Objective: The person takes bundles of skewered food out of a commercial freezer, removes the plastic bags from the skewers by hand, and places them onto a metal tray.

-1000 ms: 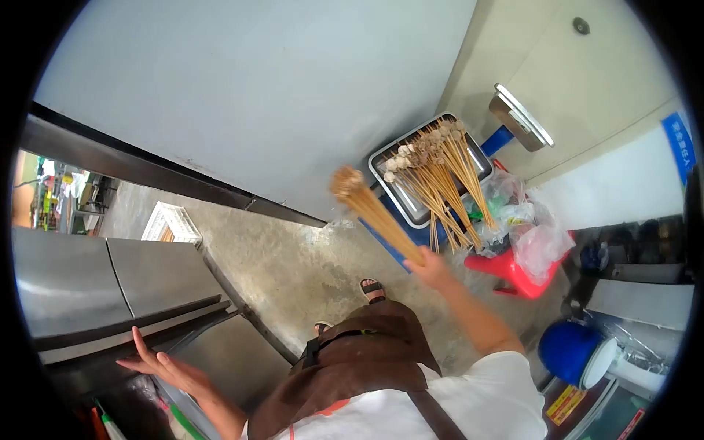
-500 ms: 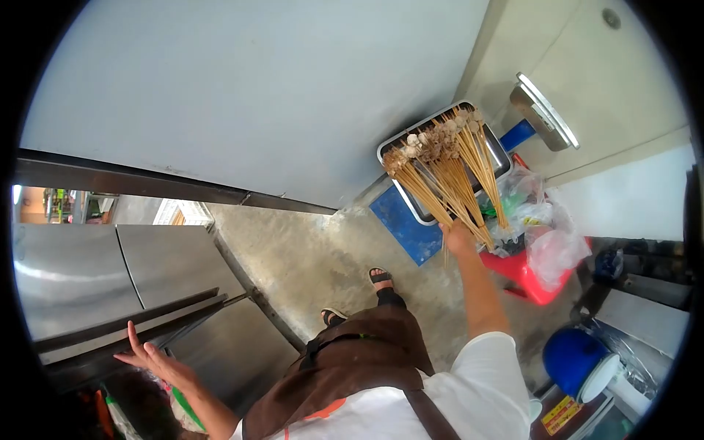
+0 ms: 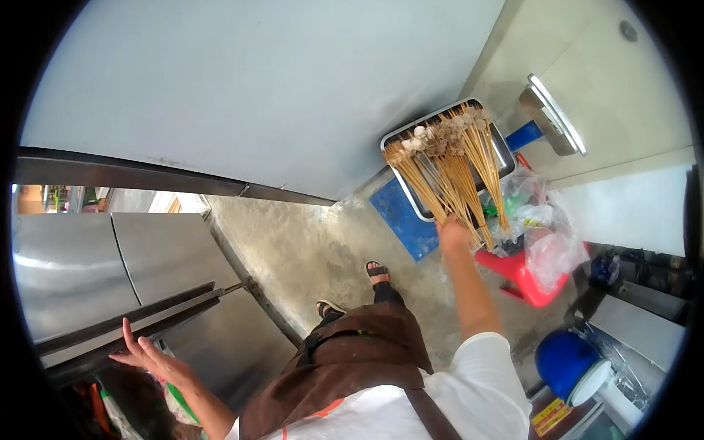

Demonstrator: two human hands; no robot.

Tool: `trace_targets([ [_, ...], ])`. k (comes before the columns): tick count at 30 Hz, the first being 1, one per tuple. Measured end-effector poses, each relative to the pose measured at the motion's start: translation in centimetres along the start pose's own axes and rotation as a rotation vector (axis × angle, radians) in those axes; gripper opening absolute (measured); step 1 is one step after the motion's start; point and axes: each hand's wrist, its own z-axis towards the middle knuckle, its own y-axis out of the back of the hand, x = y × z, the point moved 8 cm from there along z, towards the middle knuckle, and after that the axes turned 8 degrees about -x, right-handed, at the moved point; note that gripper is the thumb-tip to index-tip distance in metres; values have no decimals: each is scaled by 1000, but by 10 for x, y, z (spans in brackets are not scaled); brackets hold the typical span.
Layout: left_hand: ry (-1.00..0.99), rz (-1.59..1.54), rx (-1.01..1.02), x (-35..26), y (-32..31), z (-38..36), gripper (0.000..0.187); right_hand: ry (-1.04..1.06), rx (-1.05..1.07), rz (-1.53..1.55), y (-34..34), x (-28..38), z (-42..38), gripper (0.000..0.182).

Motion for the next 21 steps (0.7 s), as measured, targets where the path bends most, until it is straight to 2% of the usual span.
trace_targets([
  [3,24,17,-6,8,0,1,50,61,91,-37,-10,18,3,45],
  [5,-31,-6,24,7,-1,0,49,47,144,-23,-15,24,8,43],
  [11,-71,50,30,3,4,-2,47,28,221,-71,-10,28,17,50],
  [14,-79,21,25,6,4,-3,47,75,185,-116,2,38,19,56],
  [18,-57,-44,46,11,3,-2,47,112,172,-136,19,58,24,51],
  [20,-56,-45,48,8,3,-2,47,351,-29,-92,25,82,30,41],
  [21,-55,-44,48,7,2,-3,46,352,-25,-94,21,84,33,41],
])
